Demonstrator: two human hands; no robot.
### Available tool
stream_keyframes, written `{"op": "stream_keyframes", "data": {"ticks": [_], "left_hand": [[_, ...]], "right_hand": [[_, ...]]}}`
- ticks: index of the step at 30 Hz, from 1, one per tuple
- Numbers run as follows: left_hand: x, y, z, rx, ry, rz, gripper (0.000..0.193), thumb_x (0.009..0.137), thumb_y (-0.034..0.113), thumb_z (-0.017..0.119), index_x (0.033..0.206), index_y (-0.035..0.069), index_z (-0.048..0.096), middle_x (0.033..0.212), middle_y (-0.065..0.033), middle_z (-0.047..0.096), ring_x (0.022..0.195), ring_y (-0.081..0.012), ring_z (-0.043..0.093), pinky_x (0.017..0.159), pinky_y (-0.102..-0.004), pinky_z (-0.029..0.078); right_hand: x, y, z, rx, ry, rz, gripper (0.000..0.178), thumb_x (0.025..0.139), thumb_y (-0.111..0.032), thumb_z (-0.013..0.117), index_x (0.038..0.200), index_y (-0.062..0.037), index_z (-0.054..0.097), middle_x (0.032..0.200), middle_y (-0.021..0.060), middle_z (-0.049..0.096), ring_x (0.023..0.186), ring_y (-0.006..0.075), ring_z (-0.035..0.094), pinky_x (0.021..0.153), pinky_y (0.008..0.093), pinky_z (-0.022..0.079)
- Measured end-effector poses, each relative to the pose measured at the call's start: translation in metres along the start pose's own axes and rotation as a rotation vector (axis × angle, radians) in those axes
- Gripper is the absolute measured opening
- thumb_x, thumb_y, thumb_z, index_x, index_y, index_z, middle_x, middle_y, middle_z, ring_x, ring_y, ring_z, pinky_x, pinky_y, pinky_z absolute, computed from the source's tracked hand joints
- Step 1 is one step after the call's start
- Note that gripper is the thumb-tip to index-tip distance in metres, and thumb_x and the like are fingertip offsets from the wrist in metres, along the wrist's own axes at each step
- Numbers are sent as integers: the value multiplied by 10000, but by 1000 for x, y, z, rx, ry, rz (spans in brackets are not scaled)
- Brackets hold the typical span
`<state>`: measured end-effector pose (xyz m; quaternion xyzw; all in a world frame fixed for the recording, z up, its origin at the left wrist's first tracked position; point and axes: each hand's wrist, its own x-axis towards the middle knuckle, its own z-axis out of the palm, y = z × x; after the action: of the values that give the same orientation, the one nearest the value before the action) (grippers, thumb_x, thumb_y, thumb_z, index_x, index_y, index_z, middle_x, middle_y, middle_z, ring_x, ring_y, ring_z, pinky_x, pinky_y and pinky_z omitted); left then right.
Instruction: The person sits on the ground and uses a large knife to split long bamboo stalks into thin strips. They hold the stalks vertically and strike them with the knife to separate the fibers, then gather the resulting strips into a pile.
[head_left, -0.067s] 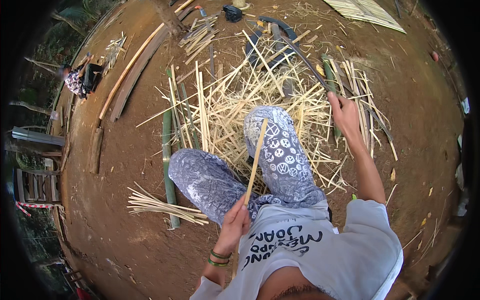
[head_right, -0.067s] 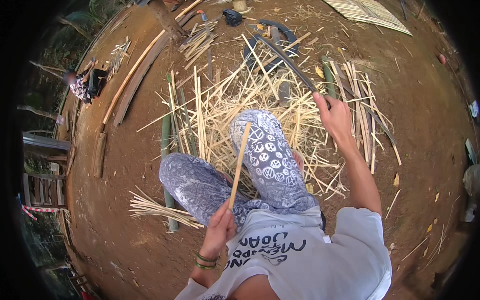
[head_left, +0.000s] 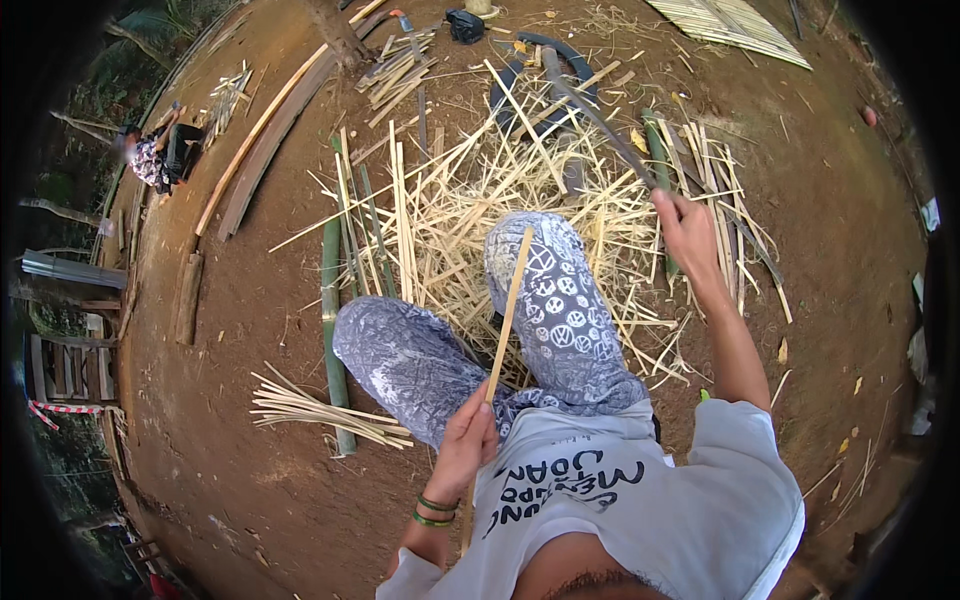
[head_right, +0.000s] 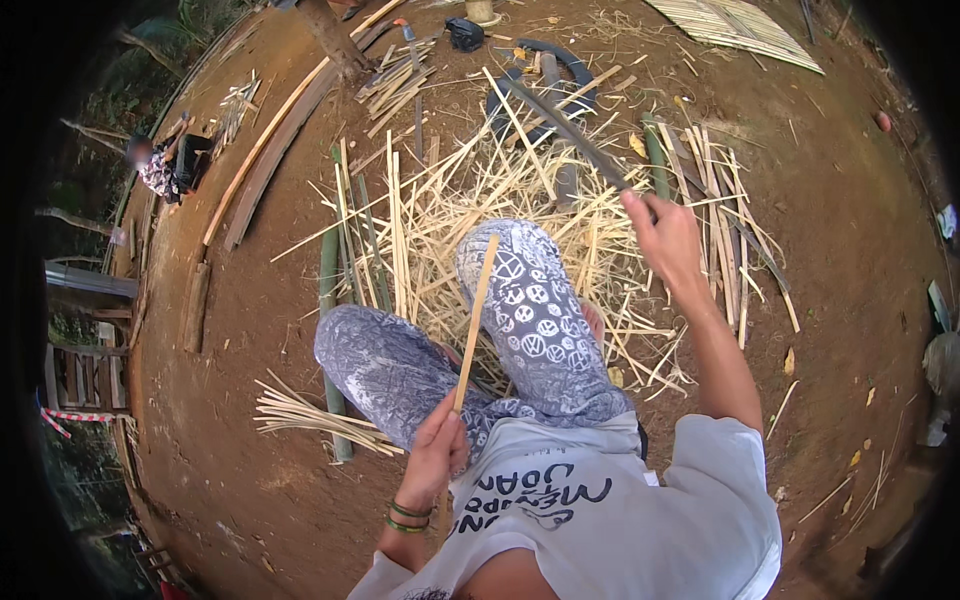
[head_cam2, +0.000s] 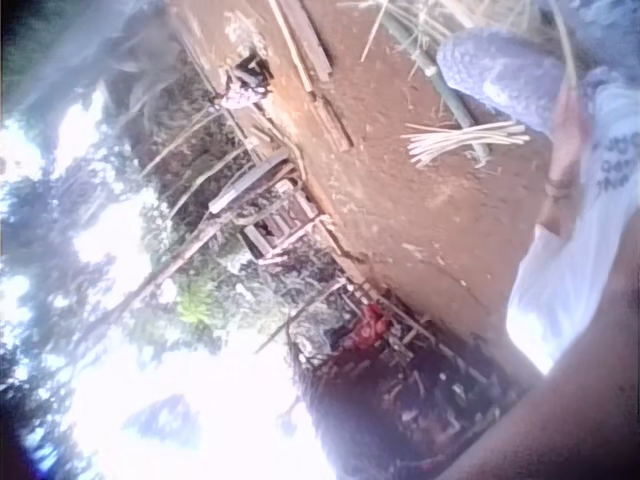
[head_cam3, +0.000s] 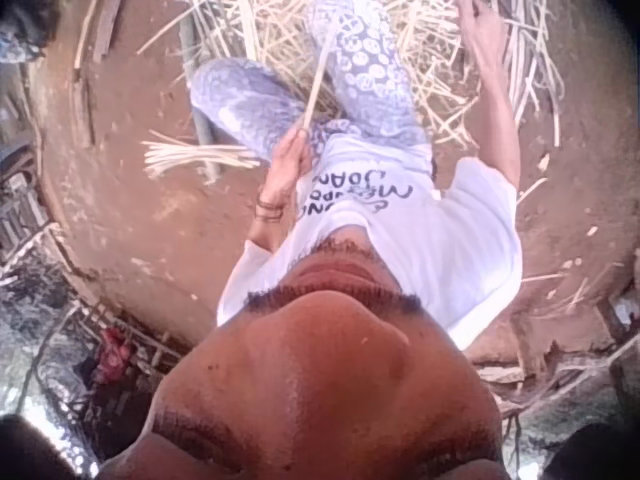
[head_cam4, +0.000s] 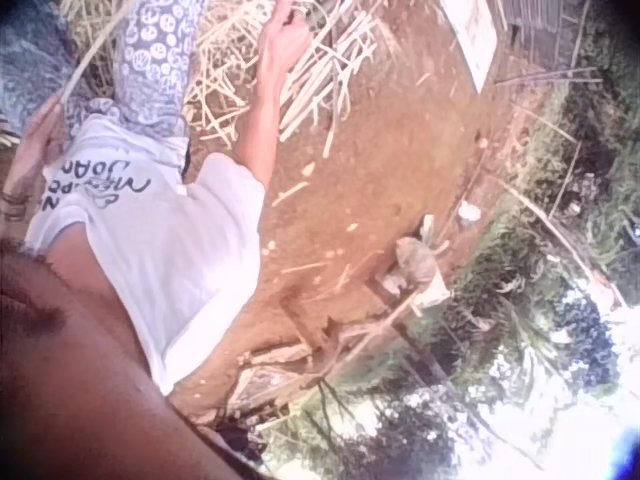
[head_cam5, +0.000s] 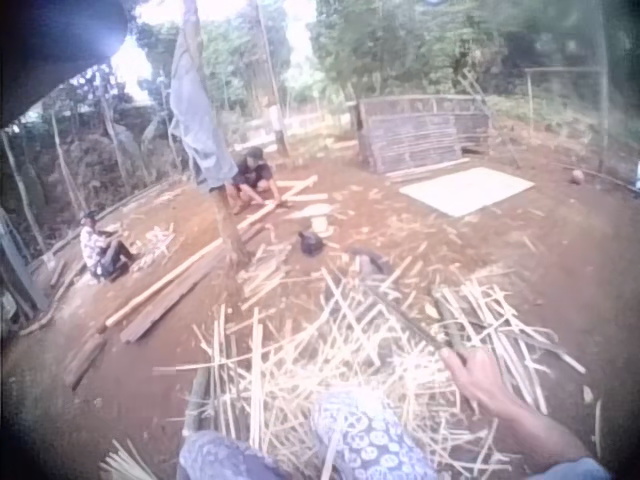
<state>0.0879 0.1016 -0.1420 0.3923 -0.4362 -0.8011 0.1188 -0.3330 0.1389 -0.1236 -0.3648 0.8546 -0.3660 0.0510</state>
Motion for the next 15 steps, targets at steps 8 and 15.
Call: {"op": "stream_keyframes", "data": {"ticks": [8,15], "left_hand": [[45,18,26,0,-89,20,462,1086,147,376,1545,106,333,651,62,303,497,-34,272,420,-199,271],[39,16,25,52,-95,13,468,1086,156,375,1551,131,323,676,62,287,514,-31,262,428,-183,252]], "right_hand": [[-66,-60,47,-145,-318,-389,657,850,-698,587,728,-64,711,489,134,569,461,314,615,469,450,480],[-63,-61,55,-199,-281,-387,617,841,-667,622,717,-68,704,498,150,577,472,348,620,479,475,485]]}}
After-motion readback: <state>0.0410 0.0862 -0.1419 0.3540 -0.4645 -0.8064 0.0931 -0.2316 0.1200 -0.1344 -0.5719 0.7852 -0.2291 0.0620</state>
